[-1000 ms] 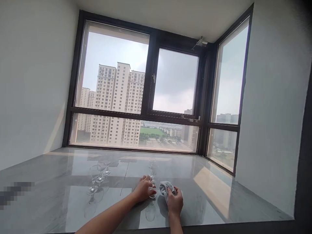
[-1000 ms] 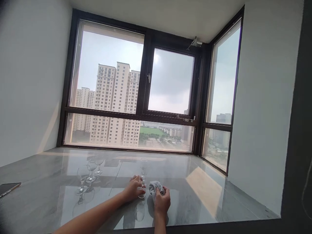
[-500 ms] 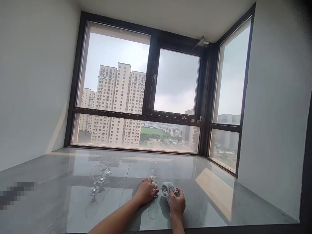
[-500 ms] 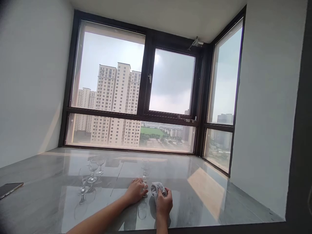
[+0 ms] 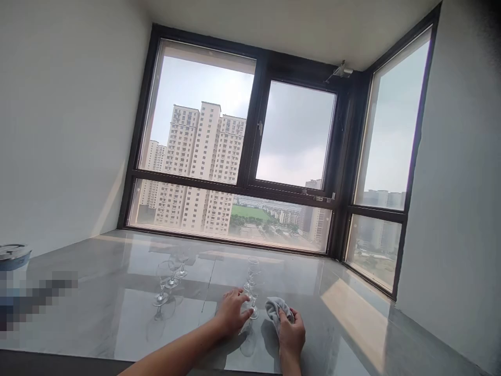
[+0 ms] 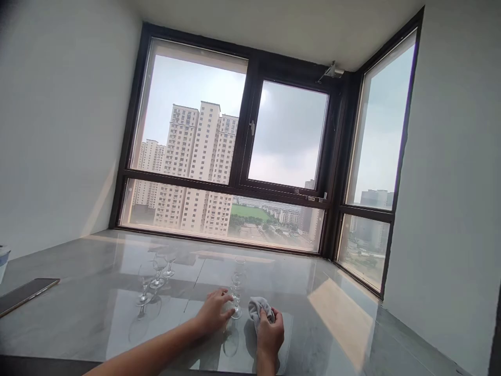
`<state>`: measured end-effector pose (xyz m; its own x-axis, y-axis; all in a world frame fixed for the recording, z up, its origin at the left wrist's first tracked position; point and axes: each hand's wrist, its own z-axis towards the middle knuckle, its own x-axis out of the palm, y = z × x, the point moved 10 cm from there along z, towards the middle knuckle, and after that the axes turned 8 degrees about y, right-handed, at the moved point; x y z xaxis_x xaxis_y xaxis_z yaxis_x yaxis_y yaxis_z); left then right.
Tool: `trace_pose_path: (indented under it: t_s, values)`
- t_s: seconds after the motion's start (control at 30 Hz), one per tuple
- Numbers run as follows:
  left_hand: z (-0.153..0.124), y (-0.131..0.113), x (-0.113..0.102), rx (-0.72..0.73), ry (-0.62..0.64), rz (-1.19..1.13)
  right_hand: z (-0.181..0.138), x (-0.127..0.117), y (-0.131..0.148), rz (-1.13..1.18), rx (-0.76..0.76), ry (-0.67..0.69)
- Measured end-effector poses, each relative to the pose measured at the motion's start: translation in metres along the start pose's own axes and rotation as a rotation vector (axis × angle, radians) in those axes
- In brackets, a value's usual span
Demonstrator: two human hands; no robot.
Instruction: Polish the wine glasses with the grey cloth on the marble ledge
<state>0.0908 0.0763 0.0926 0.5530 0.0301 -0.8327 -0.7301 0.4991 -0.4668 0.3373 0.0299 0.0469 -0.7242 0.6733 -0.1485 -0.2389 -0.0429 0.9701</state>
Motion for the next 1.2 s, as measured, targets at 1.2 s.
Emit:
trace_pose_path:
  t_s: [1.2]
  values:
    - [-0.042, 0.052, -0.062, 0.085, -0.205, -0.039, -0.003, 0.0, -0.004, 0.02, 0.049, -0.011]
